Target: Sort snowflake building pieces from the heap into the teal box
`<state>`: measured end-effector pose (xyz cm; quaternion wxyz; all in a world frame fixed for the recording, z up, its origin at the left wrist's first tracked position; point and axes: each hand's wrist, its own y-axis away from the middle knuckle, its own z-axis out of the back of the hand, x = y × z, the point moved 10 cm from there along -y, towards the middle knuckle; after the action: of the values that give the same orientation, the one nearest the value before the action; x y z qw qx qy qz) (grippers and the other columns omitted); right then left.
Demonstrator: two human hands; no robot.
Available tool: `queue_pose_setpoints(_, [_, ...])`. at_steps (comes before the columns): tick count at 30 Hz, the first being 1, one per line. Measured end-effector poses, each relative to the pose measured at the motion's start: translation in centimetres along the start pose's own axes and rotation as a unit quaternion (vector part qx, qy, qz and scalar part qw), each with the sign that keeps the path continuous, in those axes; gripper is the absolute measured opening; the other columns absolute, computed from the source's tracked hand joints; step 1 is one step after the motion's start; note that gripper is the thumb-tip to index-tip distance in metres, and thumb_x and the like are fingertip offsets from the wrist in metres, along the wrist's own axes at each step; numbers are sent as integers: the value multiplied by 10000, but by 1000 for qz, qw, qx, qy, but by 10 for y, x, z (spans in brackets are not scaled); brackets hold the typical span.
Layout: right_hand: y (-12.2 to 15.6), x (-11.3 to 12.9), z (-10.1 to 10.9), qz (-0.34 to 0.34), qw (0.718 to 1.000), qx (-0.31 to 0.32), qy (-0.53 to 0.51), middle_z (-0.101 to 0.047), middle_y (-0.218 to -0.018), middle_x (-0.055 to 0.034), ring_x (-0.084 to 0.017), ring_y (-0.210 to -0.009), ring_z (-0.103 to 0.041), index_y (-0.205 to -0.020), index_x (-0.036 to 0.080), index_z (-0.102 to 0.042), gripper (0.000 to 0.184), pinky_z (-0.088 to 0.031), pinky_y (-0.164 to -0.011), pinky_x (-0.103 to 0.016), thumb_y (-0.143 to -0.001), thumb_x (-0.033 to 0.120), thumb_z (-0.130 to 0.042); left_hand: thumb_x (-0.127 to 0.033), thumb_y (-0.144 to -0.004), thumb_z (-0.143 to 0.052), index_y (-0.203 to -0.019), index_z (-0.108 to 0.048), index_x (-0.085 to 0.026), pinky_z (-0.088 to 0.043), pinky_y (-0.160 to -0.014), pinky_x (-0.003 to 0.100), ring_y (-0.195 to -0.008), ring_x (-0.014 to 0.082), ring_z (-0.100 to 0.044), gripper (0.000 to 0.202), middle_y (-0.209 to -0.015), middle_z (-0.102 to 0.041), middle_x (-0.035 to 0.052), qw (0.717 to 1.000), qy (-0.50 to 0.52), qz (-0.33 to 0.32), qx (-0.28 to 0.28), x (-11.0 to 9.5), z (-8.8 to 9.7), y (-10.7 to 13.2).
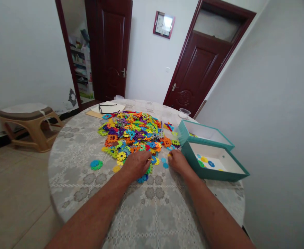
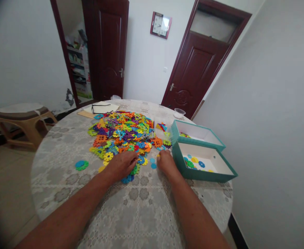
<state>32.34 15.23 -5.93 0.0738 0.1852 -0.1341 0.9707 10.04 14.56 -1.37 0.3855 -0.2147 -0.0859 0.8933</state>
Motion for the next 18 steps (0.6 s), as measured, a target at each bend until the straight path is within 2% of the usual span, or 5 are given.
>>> queue_pose_setpoints(5, [2, -5, 1, -2, 998, 10, -60, -635, -835, -30, -197, -797, -576, -944, 175, -650, 158, -414, -721, -283, -909, 277, -534, -233, -996, -511, -975, -611, -227, -468, -752, 309, -936, 227, -679, 103, -987, -721, 49, 1000, -8, 9, 3, -1, 3, 1])
queue_pose_setpoints(9, [12, -1, 0, 15, 990, 46, -134, -624, -811, 4, -182, -727, -576, -1185, 178, -667, 361, -412, -646, -271, -930, 394, -532, -234, -1007, -499, -987, -617, -222, -482, -764, 325, -949, 236, -681, 121, -1019, -730, 59, 1000, -7, 4, -2, -3, 4, 1])
queue_pose_setpoints(11, [16, 6, -4, 31, 981, 82, -172, -611, -775, 13, -180, -690, -565, -1222, 176, -683, 409, -399, -625, -277, -912, 419, -571, -235, -1007, -502, -1000, -622, -223, -487, -778, 327, -967, 238, -681, 120, -1030, -732, 60, 1000, -1, 5, -4, -3, 4, 1])
queue_pose_setpoints(15, [16, 20, -11, 59, 981, 112, -149, -654, -799, -3, -194, -760, -595, -1096, 197, -729, 293, -400, -687, -295, -874, 354, -620, -247, -1009, -510, -985, -621, -226, -485, -779, 312, -970, 229, -677, 116, -1018, -729, 56, 1000, 0, 13, 0, 0, 2, 1])
queue_pose_setpoints(18, [12, 23, -12, 54, 983, 106, -139, -665, -814, 1, -184, -762, -584, -948, 210, -675, 153, -390, -681, -286, -857, 326, -632, -257, -1014, -511, -968, -615, -228, -481, -772, 304, -953, 220, -671, 117, -1018, -725, 54, 1000, -1, 11, 2, 0, 1, 1])
